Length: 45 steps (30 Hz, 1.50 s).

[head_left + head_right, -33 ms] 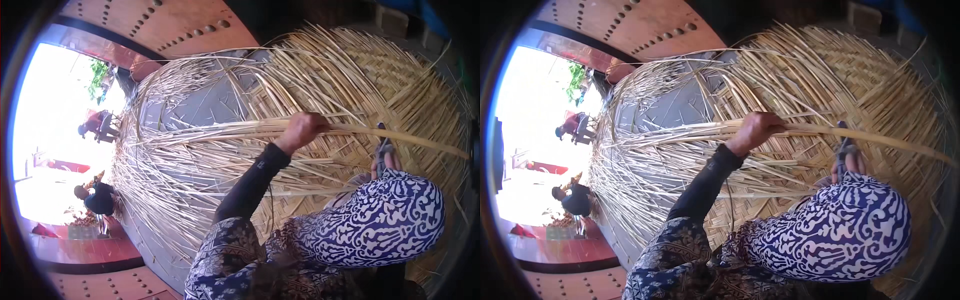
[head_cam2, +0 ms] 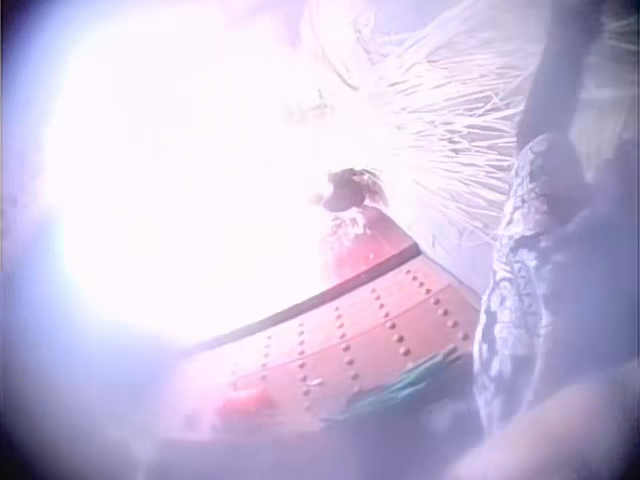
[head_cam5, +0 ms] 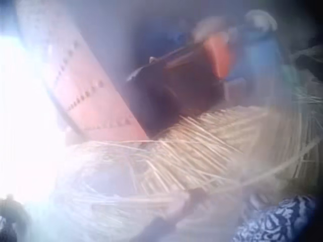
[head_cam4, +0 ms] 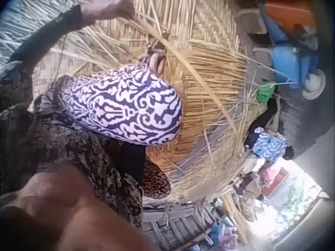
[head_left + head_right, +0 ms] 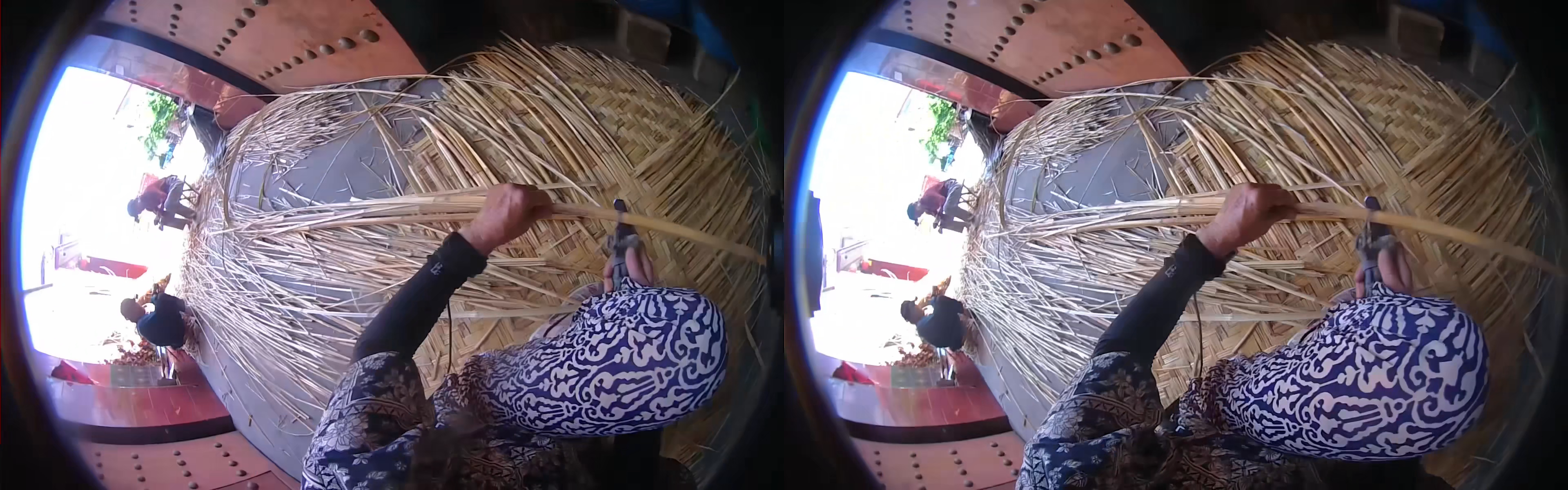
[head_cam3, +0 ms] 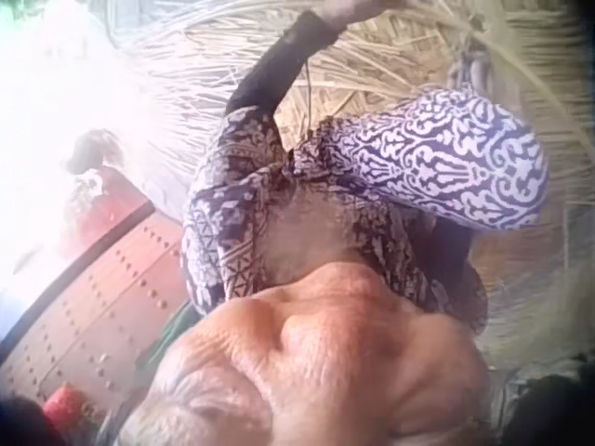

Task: Weaving bamboo strips together and trimming them to create a mat.

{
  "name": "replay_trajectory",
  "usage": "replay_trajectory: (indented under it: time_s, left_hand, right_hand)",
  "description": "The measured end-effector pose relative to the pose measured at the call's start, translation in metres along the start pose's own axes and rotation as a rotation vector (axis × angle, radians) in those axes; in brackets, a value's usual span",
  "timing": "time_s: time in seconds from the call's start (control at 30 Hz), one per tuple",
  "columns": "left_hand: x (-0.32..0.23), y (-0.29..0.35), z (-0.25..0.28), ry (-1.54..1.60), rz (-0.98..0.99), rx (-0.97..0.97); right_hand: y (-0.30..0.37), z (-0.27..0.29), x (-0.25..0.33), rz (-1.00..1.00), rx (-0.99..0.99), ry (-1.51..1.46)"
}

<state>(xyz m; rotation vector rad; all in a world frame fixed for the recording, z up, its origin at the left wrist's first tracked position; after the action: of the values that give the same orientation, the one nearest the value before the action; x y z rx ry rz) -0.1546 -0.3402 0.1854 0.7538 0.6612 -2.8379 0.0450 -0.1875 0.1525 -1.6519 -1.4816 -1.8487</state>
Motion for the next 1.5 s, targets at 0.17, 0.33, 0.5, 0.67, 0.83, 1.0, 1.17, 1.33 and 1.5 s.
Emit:
replay_trajectory:
  time_s: [0.17,0.33,0.5,0.67,0.83,1.0,1.17,1.33,1.5]
  left_hand:
    - [-0.042,-0.007,0.004,-0.377,-0.121,-0.141]
    - [-0.014,0.022,0.012,-0.557,0.174,-0.129]
    - [-0.013,-0.006,0.013,-0.439,0.116,-0.137]
    - [-0.006,-0.020,-0.003,-0.206,0.164,-0.239]
    - [0.000,-0.004,0.011,-0.358,0.183,-0.211]
    - [-0.029,-0.022,0.001,-0.336,-0.059,-0.153]
    - [-0.020,-0.008,0.011,-0.651,-0.032,-0.147]
    - [-0.023,-0.021,0.012,-0.196,0.162,-0.185]
    - [-0.019,-0.036,0.013,-0.242,-0.048,-0.153]
  right_hand:
    - [-0.028,0.002,-0.001,0.031,0.158,-0.319]
    - [-0.023,-0.008,0.034,0.055,0.014,-0.475]
    - [-0.017,-0.007,0.046,0.119,0.035,-0.398]
    - [-0.019,-0.001,0.042,0.118,0.052,-0.505]
    - [-0.042,-0.014,0.021,0.150,0.256,-0.482]
    - [-0.037,0.013,0.032,0.222,0.332,-0.505]
    - [-0.037,-0.002,0.031,0.222,0.306,-0.526]
    - [-0.037,-0.004,0.040,0.204,0.199,-0.567]
    - [-0.011,-0.036,0.053,0.074,0.279,-0.376]
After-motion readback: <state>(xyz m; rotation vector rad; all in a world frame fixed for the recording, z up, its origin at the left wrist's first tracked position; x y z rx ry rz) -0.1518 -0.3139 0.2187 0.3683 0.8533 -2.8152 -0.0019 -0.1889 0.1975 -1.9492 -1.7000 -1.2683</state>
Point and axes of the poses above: each hand's wrist, its own y-axis away from the middle knuckle, its own z-axis out of the back of the hand, x = y × z, the point moved 2 cm from there along -y, towards the middle knuckle, and after that the axes turned 9 degrees about -z, right-handed, at the moved point
